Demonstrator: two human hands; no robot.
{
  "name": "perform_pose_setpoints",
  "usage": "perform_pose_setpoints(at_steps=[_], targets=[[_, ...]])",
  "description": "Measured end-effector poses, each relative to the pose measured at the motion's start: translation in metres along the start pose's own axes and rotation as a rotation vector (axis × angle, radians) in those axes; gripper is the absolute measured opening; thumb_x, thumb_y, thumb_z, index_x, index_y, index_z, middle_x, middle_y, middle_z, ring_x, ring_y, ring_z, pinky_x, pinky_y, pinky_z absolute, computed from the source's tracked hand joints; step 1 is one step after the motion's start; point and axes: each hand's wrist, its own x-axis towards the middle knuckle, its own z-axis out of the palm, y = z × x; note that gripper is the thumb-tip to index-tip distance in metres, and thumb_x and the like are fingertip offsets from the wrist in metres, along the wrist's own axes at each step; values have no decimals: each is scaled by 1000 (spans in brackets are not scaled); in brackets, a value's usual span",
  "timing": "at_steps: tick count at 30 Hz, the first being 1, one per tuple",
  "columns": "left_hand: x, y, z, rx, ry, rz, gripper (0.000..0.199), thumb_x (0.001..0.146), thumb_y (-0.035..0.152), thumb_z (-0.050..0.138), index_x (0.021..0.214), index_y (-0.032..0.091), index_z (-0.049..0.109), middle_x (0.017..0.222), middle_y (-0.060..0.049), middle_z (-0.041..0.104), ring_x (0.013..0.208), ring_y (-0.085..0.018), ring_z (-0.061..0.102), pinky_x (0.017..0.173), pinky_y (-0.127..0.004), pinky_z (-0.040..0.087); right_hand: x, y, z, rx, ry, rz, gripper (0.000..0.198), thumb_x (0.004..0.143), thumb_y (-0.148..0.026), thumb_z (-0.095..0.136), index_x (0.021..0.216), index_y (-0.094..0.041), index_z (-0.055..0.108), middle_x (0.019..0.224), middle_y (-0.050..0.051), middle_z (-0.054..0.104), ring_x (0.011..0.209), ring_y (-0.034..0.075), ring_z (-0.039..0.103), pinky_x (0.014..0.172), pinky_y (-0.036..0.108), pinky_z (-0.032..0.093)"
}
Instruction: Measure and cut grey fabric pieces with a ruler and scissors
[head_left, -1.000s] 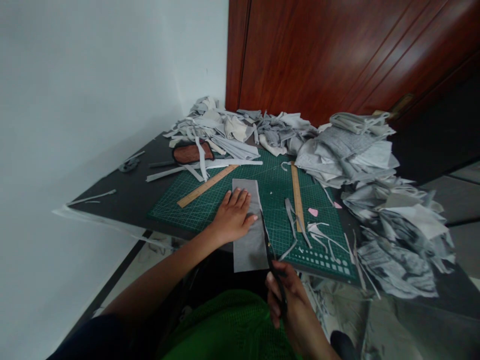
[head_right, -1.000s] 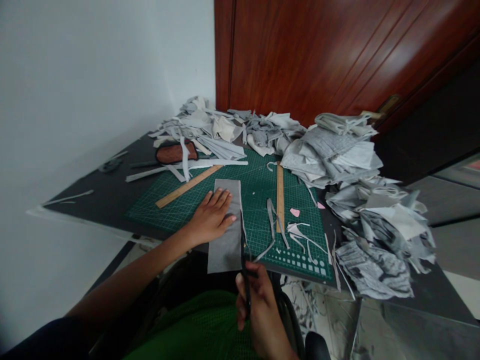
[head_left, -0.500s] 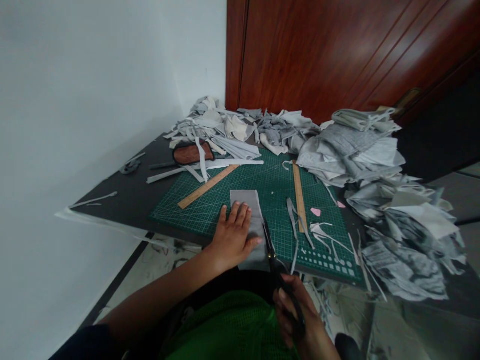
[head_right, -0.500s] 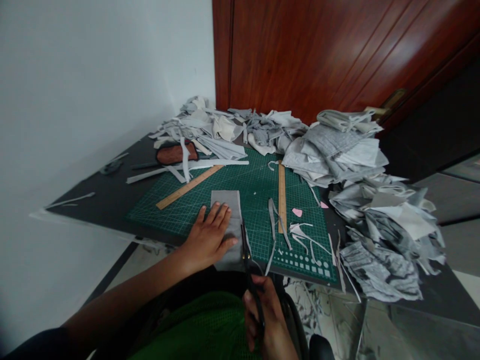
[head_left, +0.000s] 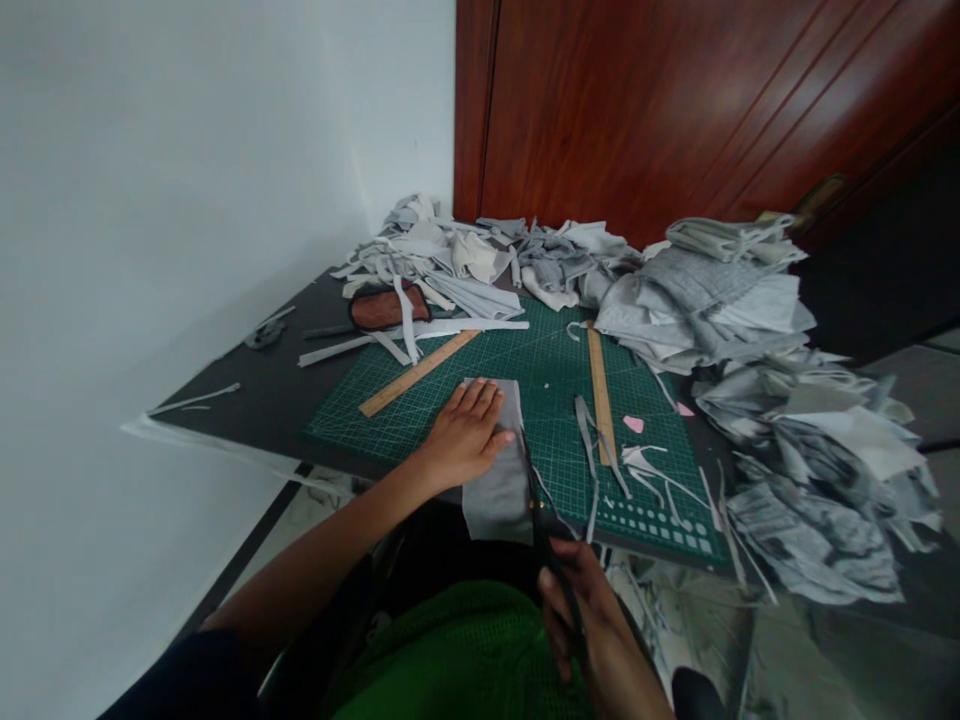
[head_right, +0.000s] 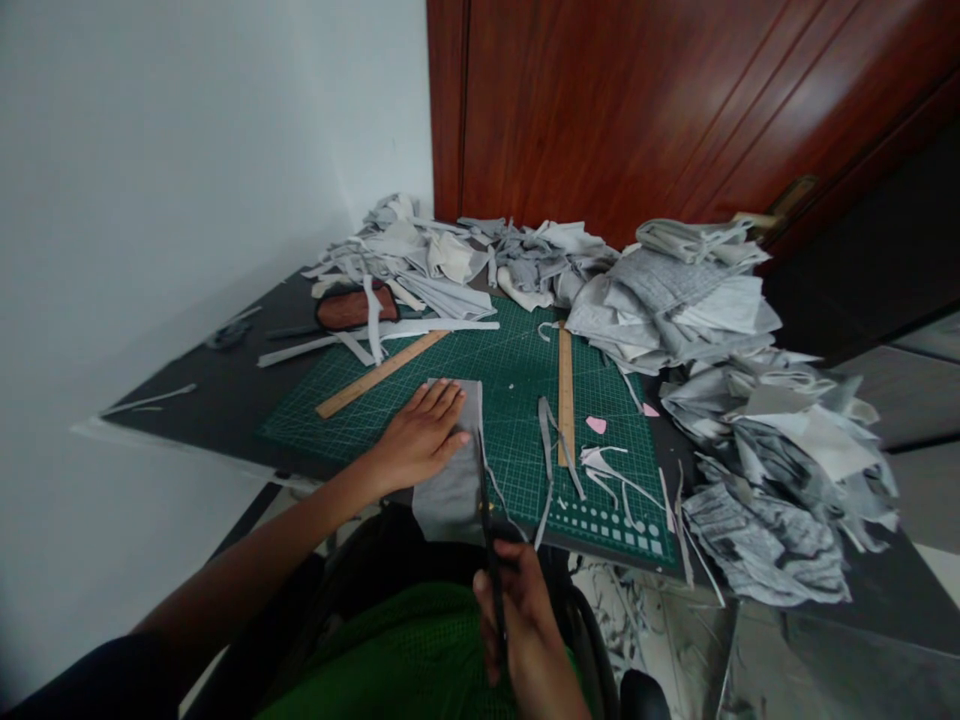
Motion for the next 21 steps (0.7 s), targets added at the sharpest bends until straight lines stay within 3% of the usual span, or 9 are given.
perform_pose_setpoints(at_steps=[10,16,21], targets=[[-2,6,-2,8,20,-44,64,108,48,36,156,7,43,166,-17,39,157,-34,30,130,-51,19,5,-7,11,41,-12,-9,63,76,-66,81,117,-28,53,72,-10,57,46,9,51,35,17,36],[-2,8,-2,8,19,-56,64,108,47,36,156,6,43,167,-17,38,158,-34,28,131,-51,18,5,-11,13,31,0,4,73,65,-73,84,112,-27,54,68,-10,56,42,8,46,33,18,35],[-2,9,-4,-2,5,-63,65,107,48,36,157,6,42,167,-17,38,158,-34,28,130,-52,19,4,-4,12,5,-12,-12,66,76,-69,80,118,-27,51,69,-11,54,46,8,48,35,17,37]])
